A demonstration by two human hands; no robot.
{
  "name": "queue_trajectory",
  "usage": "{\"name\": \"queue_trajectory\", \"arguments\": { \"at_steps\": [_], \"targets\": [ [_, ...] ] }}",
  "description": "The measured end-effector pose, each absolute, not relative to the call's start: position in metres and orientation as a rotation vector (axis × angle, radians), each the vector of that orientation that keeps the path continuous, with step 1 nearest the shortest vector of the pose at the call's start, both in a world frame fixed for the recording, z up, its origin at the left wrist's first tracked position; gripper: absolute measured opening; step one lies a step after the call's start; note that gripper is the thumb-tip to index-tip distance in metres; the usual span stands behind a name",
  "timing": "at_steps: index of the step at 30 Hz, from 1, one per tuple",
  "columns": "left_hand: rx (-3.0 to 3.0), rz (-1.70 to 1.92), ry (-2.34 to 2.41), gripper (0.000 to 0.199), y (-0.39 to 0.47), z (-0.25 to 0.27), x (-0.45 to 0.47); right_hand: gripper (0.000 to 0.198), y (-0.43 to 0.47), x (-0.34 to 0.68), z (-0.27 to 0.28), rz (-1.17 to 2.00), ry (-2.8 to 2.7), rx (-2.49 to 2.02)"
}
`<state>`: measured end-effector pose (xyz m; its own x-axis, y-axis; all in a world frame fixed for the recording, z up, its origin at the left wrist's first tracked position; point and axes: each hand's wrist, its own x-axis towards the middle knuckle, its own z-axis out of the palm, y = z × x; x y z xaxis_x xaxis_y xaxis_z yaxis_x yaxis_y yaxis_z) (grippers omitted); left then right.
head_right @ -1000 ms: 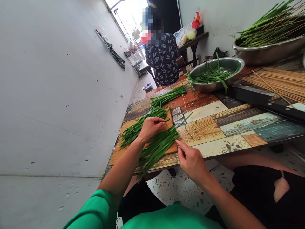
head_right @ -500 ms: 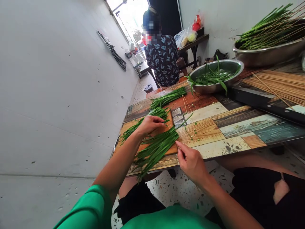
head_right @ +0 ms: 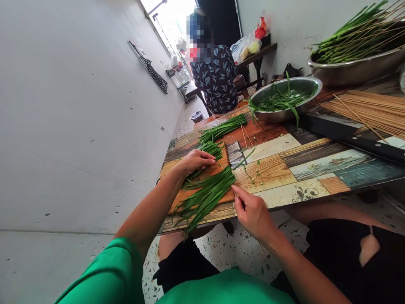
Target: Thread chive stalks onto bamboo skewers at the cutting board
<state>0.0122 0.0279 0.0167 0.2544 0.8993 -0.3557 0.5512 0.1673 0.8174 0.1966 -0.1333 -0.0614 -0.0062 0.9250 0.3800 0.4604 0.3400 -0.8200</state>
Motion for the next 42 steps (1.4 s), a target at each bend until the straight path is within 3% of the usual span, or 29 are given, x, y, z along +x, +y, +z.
{"name": "queue_trajectory", "arguments": {
  "at_steps": [21, 42],
  "targets": [
    [2.002, 0.499, 1.541, 0.025, 0.008, 0.008, 0.017, 0.035, -0.132, 0.195, -0.066, 0.549, -1.631, -1.259],
    [2.014, 0.56, 1.56, 0.026, 0.003, 0.002, 0.022, 0.035, -0.133, 0.195, -0.065, 0.548, -1.627, -1.259]
  ]
}}
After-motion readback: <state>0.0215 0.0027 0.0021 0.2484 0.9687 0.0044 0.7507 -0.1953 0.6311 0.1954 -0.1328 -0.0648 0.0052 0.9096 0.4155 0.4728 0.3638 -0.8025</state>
